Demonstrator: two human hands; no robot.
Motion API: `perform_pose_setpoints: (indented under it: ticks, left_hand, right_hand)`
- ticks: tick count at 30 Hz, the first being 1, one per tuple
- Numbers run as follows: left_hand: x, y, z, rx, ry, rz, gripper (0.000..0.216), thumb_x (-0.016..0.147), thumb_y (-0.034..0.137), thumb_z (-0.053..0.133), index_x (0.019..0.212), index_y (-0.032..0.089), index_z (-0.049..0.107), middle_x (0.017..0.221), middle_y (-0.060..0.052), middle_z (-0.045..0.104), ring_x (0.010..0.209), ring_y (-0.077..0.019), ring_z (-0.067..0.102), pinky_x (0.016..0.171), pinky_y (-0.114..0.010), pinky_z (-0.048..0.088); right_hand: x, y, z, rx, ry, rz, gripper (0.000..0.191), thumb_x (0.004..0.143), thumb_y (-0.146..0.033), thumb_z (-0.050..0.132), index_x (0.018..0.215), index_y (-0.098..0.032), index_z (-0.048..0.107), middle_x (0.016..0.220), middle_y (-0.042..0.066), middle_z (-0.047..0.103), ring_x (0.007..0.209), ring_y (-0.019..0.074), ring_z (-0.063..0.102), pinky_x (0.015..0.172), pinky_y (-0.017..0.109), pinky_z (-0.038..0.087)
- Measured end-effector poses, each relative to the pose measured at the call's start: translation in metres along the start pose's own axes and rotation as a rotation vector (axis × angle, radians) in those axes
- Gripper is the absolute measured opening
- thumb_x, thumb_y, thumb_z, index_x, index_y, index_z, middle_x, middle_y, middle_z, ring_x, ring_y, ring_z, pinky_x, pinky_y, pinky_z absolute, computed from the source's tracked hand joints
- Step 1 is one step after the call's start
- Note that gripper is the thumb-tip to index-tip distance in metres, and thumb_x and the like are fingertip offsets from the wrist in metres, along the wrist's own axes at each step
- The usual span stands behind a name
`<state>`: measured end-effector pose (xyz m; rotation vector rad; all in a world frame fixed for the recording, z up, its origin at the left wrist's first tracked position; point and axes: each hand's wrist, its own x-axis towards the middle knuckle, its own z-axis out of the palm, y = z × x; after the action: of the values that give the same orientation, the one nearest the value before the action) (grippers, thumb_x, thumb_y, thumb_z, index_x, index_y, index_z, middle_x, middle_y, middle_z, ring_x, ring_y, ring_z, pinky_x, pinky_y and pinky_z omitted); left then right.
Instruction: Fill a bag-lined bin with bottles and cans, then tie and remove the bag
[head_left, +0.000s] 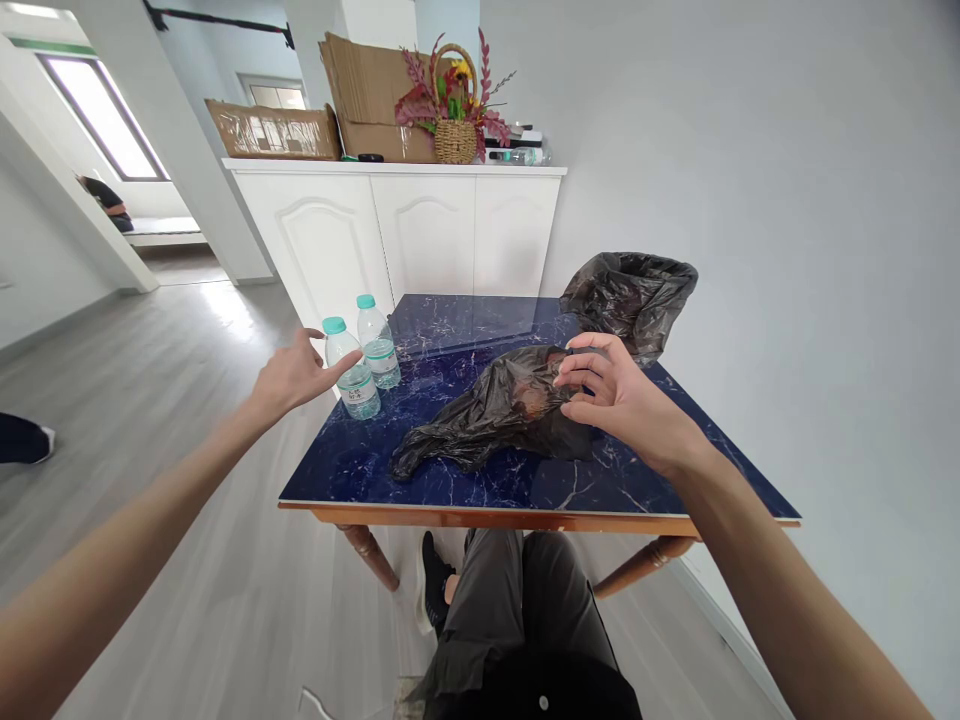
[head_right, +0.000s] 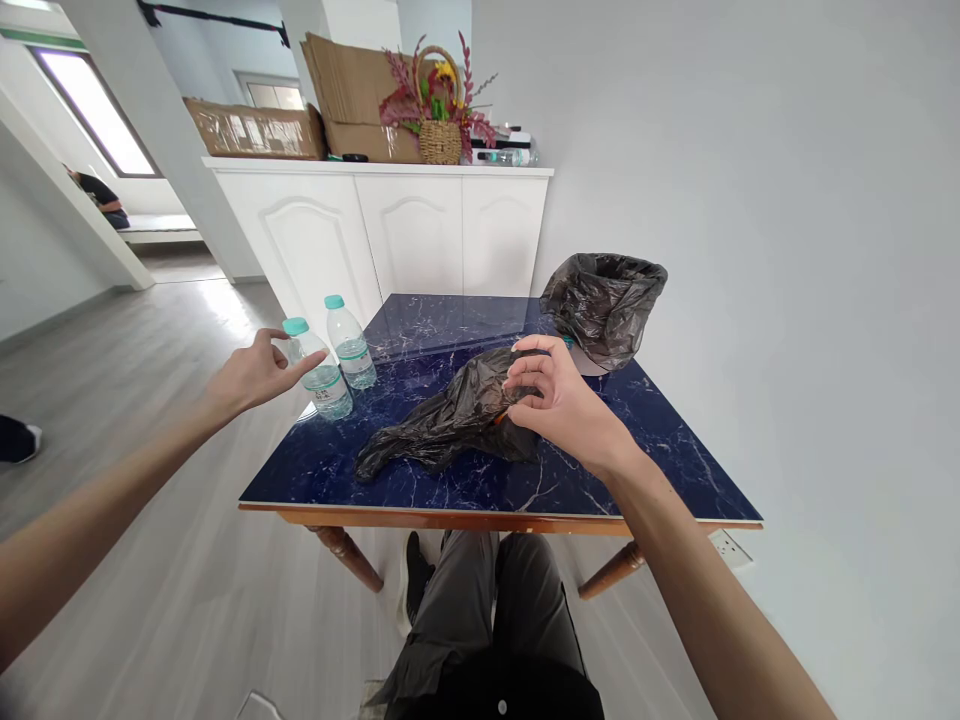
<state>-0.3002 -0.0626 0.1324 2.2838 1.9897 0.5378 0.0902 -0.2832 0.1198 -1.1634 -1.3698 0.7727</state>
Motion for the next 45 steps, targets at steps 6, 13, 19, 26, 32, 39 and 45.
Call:
perform_pose_setpoints:
  ticks: [6, 13, 19, 26, 32, 39, 45]
  left_hand:
    - [-0.02, 0.002, -0.008, 0.137, 0.109, 0.014, 0.104, 0.082, 0.091, 0.058, 0.149, 0.013, 0.043, 0.104, -0.017, 0.077, 0.099, -0.0438, 0.076, 0.076, -0.045, 0.054]
    - [-0.107, 0.033, 0.035, -0.039, 0.031, 0.675, 0.029, 0.106, 0.04, 0.042, 0.119, 0.024, 0.062, 0.112, -0.012, 0.077, 0.103, -0.0286, 0.076, 0.093, -0.043, 0.06]
    - [-0.117, 0.103, 0.092, -0.104, -0.149, 1.148, 0.059, 0.104, 0.009, 0.039, 0.162, 0.023, 0.043, 0.164, -0.013, 0.055, 0.157, -0.0253, 0.045, 0.127, -0.048, 0.043]
    - [-0.054, 0.16, 0.12, 0.225, 0.005, 1.132, 0.072, 0.092, -0.003, 0.049, 0.158, 0.026, 0.055, 0.179, -0.016, 0.032, 0.165, -0.0424, 0.028, 0.128, -0.067, 0.03]
    - [-0.033, 0.212, 0.137, 0.267, 0.012, 1.228, 0.052, 0.099, 0.021, 0.068, 0.15, 0.021, 0.061, 0.176, -0.025, 0.032, 0.163, -0.0475, 0.029, 0.126, -0.07, 0.03]
    - [-0.02, 0.243, 0.156, 0.36, -0.037, 1.29, 0.069, 0.082, 0.028, 0.085, 0.147, 0.014, 0.065, 0.171, -0.025, 0.04, 0.16, -0.0482, 0.033, 0.13, -0.066, 0.027]
    - [-0.022, 0.246, 0.149, 0.343, 0.021, 1.201, 0.06, 0.08, 0.022, 0.081, 0.137, 0.006, 0.068, 0.163, -0.024, 0.052, 0.157, -0.0465, 0.038, 0.132, -0.062, 0.025]
  right_hand:
    - [-0.006, -0.002, -0.007, 0.001, -0.014, 0.007, 0.061, 0.078, -0.026, 0.086, 0.128, -0.035, 0.052, 0.125, 0.007, 0.073, 0.129, 0.0282, 0.068, 0.08, 0.033, 0.064]
    - [-0.015, -0.006, -0.01, 0.115, -0.03, -0.01, 0.06, 0.082, -0.027, 0.086, 0.129, -0.037, 0.049, 0.137, 0.007, 0.07, 0.138, 0.0281, 0.065, 0.086, 0.035, 0.063]
    - [-0.022, 0.0, -0.004, 0.149, -0.07, -0.003, 0.056, 0.084, -0.029, 0.083, 0.126, -0.035, 0.047, 0.146, 0.011, 0.066, 0.14, 0.0307, 0.064, 0.084, 0.037, 0.064]
    - [-0.036, 0.009, -0.013, 0.187, -0.025, 0.009, 0.051, 0.087, -0.027, 0.078, 0.126, -0.034, 0.045, 0.152, 0.012, 0.061, 0.142, 0.0298, 0.063, 0.084, 0.034, 0.062]
    - [-0.047, 0.022, -0.014, -0.073, 0.219, -0.078, 0.048, 0.091, -0.03, 0.072, 0.13, -0.033, 0.045, 0.152, 0.013, 0.054, 0.144, 0.0308, 0.057, 0.083, 0.036, 0.06]
    - [-0.037, 0.082, -0.009, -0.186, 0.278, 0.137, 0.075, 0.083, -0.046, 0.077, 0.142, -0.026, 0.034, 0.12, 0.01, 0.063, 0.101, 0.0274, 0.07, 0.082, 0.043, 0.059]
    - [-0.014, 0.139, -0.023, 0.043, 0.311, 0.21, 0.061, 0.073, -0.036, 0.066, 0.125, -0.028, 0.035, 0.075, -0.01, 0.058, 0.065, 0.0177, 0.059, 0.069, 0.033, 0.048]
